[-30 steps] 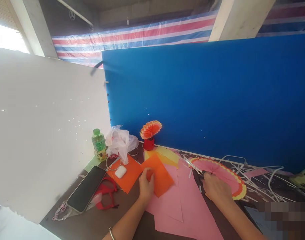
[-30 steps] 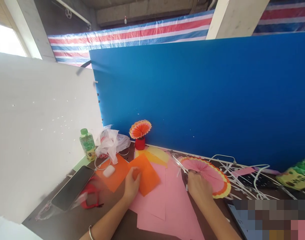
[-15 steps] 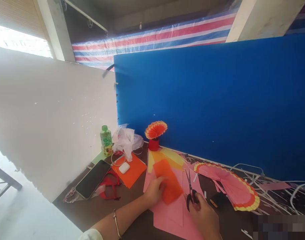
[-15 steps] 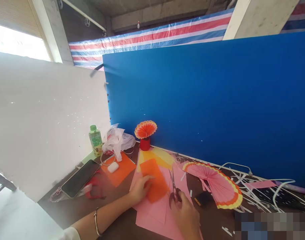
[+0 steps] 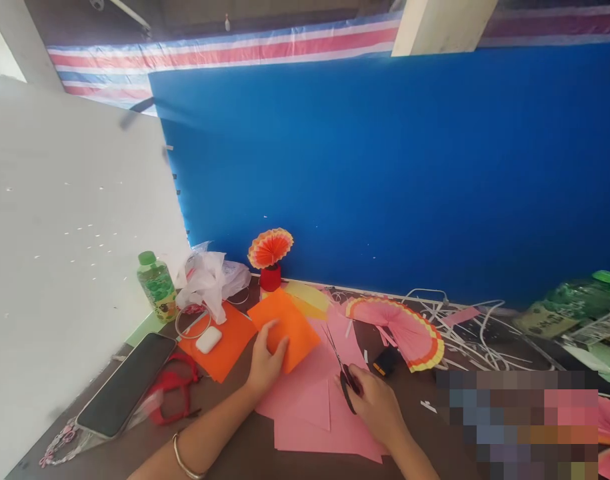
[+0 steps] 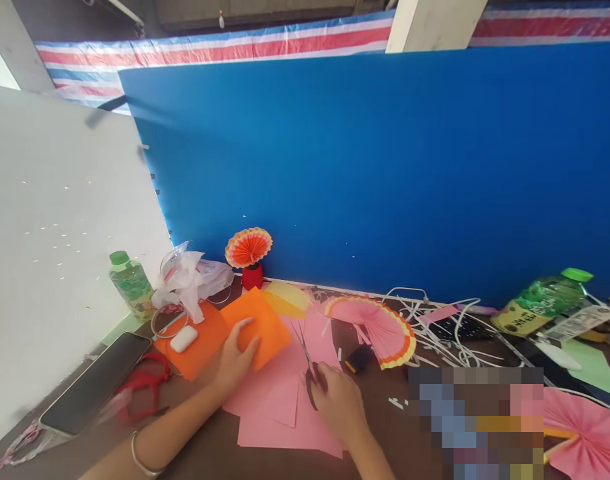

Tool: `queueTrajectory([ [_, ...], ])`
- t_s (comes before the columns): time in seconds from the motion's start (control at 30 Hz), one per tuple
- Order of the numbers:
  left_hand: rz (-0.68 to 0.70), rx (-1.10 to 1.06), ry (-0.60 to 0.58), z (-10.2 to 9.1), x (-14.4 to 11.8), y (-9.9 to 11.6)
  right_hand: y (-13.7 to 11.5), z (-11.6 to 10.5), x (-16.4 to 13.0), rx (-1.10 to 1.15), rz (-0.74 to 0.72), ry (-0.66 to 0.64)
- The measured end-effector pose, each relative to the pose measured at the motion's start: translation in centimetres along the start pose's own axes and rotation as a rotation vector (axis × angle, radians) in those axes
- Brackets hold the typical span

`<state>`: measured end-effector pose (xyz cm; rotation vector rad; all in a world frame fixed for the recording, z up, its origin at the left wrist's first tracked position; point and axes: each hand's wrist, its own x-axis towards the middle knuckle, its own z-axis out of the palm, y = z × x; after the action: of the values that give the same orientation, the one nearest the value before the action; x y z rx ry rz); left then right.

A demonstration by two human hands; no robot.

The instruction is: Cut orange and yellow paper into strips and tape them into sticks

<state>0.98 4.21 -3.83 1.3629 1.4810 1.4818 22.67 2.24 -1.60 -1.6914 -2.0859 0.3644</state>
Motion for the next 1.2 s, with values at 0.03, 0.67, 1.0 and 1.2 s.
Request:
queueTrajectory([
  [0.03,-0.006,0.000,0.006,-0.1,0.1,0.0,0.0,0.0,-0.1,0.032,0.010,-0.033],
  [0.67,0.074,0.015,-0.124,-0.4,-0.1,1.0,-0.6,0.1,-0.4,0.940,0.153,-0.366],
  [1.0,0.092,0.021,-0.127,-0.5,-0.1,0.7,0.8,1.9,-0.5,1.077,0.245,-0.227],
  [1.2,0.098,0.036,-0.126,-0.5,-0.1,0.6,0.8,0.9,-0.1,1.093,0.283,-0.409],
])
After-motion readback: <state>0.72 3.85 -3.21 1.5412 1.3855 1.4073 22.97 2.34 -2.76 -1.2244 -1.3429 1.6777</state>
